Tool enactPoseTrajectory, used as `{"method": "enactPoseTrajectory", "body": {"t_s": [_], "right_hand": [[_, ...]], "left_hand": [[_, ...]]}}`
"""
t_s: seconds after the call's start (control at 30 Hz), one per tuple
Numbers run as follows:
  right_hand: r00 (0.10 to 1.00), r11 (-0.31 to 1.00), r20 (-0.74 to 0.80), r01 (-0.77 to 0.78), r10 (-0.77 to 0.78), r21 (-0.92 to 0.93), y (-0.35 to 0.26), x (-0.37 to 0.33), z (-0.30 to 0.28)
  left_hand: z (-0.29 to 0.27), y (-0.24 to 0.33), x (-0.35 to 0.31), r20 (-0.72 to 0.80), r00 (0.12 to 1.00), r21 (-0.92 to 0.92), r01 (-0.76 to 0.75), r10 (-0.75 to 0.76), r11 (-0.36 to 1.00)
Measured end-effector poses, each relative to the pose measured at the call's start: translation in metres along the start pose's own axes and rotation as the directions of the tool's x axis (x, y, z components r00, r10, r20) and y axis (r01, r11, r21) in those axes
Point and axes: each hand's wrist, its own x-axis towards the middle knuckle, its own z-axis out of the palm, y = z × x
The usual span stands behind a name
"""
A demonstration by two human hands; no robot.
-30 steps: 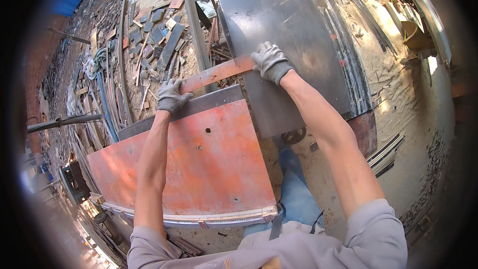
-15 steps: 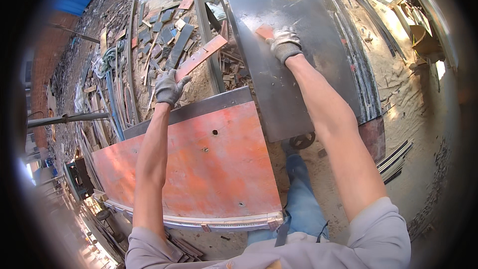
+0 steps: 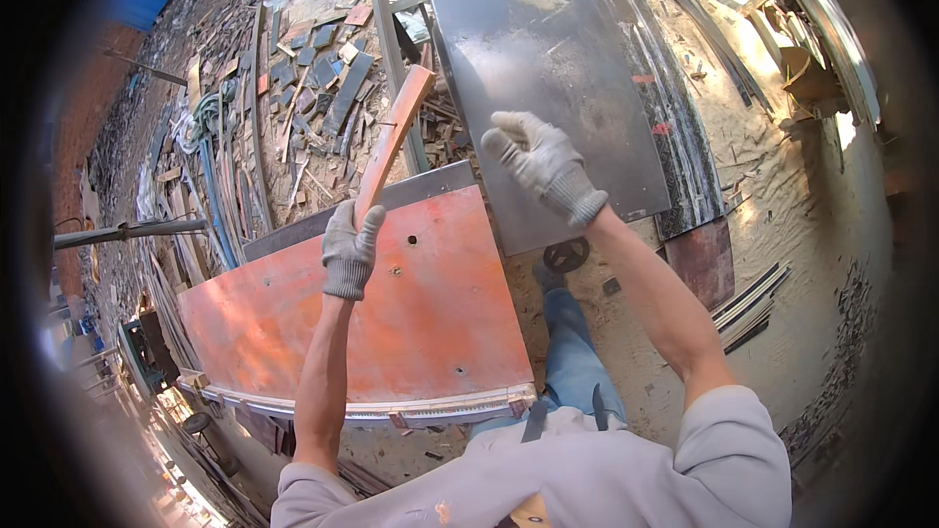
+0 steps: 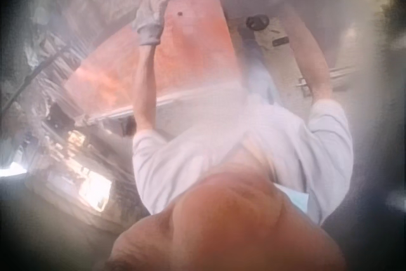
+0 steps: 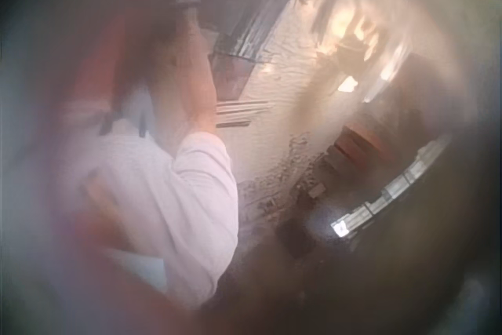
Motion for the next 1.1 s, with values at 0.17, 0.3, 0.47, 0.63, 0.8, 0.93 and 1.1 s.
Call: {"method": "enactPoseTrajectory", "body": {"t_s": [0.17,0.3,0.47,0.63,0.8,0.93,1.1], "right_hand": [[0.980,0.851,0.187,-0.154,0.067,0.503,0.039,-0.107,0.056],[0.969,0.772,0.036,-0.218,0.246,0.597,0.065,-0.161,0.019],[0.842,0.945,-0.501,-0.302,0.201,-0.129,0.150,-0.208,-0.024],[0.725,0.343,-0.531,-0.682,0.439,-0.646,0.249,-0.218,-0.057],[0.773,0.419,-0.533,-0.634,0.344,-0.649,0.265,-0.222,-0.055],[0.710,0.697,-0.655,-0.606,0.258,-0.383,0.256,-0.226,-0.055],[0.681,0.544,-0.661,-0.701,0.316,-0.461,0.257,-0.232,-0.075]], "left_hand": [[0.062,0.102,-0.085,0.207,0.977,-0.364,0.128,-0.053,0.923],[0.126,0.156,-0.139,0.435,0.899,-0.577,0.322,-0.052,0.751],[0.171,0.165,-0.184,0.363,0.931,-0.611,0.256,-0.022,0.749],[0.187,0.148,-0.203,0.340,0.940,-0.546,0.213,-0.018,0.810],[0.203,0.157,-0.186,0.269,0.958,-0.436,0.210,-0.096,0.875],[0.218,0.174,-0.174,0.219,0.976,-0.474,0.111,-0.005,0.873],[0.231,0.188,-0.173,0.186,0.982,-0.426,0.050,0.033,0.903]]}}
